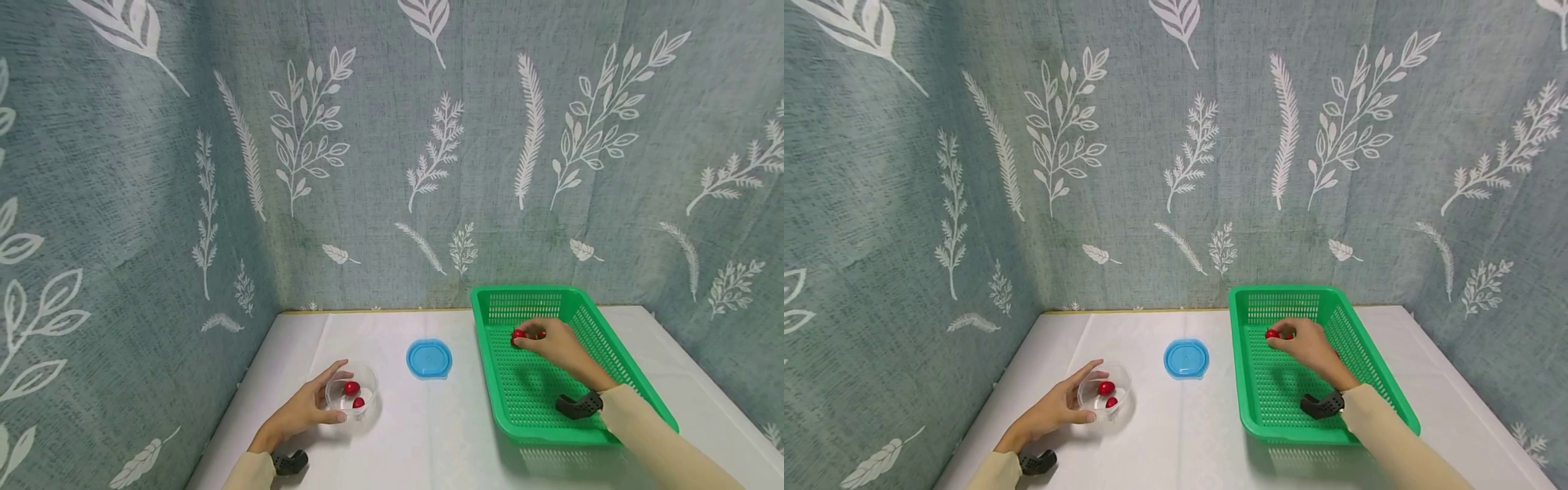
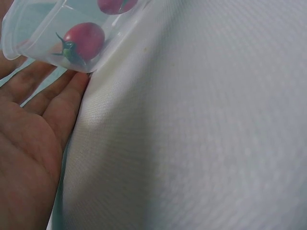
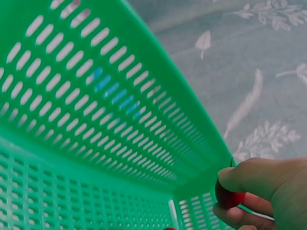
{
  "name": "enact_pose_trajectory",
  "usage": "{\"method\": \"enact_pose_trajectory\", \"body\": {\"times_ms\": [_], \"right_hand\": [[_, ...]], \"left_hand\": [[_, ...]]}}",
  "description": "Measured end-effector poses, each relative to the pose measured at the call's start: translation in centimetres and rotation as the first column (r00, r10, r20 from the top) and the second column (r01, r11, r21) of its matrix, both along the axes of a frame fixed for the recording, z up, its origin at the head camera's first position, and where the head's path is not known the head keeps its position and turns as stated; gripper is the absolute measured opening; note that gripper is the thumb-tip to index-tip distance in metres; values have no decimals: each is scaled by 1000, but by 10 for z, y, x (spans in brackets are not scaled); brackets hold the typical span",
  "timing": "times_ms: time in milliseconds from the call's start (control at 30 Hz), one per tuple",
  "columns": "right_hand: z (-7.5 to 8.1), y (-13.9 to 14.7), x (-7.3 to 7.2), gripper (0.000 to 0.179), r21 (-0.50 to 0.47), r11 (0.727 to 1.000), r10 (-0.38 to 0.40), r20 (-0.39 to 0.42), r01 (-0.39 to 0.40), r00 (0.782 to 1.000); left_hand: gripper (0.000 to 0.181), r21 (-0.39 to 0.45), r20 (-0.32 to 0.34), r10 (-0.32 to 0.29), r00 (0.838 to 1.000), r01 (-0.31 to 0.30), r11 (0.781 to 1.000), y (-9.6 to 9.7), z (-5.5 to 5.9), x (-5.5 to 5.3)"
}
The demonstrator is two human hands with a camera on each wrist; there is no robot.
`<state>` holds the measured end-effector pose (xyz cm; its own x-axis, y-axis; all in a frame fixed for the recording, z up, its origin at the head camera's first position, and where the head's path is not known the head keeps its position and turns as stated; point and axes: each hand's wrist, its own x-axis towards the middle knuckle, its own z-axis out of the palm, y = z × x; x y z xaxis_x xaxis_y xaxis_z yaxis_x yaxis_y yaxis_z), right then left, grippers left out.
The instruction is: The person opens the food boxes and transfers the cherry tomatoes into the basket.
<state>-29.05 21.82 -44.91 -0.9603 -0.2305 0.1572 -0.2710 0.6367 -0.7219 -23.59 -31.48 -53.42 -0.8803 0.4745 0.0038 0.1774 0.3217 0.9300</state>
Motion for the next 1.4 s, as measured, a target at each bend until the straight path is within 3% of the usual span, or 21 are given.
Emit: {"method": "enact_pose_trajectory", "body": {"times_ms": [300, 567, 767, 1133, 1400], "right_hand": [[-2, 10, 0, 32, 70, 997, -15, 16, 14, 1000], [-9, 18, -6, 23, 179, 983, -36, -17, 38, 999], [-13, 24, -7, 18, 209, 977, -50, -11, 51, 999], [-13, 24, -4, 20, 323, 945, -58, -16, 60, 998], [-14, 24, -4, 20, 358, 930, -87, -6, 83, 996]], "left_hand": [[101, -4, -15, -7, 1000, 7, 1000, 0, -2, 0], [101, 20, -3, -21, 1000, 21, 1000, -1, -1, 1], [101, 28, 0, -21, 1000, 21, 999, -1, -1, 1], [103, 26, 12, -6, 1000, 6, 1000, 1, 1, 1], [102, -5, -26, -10, 1000, 10, 1000, 0, -1, 0]]}}
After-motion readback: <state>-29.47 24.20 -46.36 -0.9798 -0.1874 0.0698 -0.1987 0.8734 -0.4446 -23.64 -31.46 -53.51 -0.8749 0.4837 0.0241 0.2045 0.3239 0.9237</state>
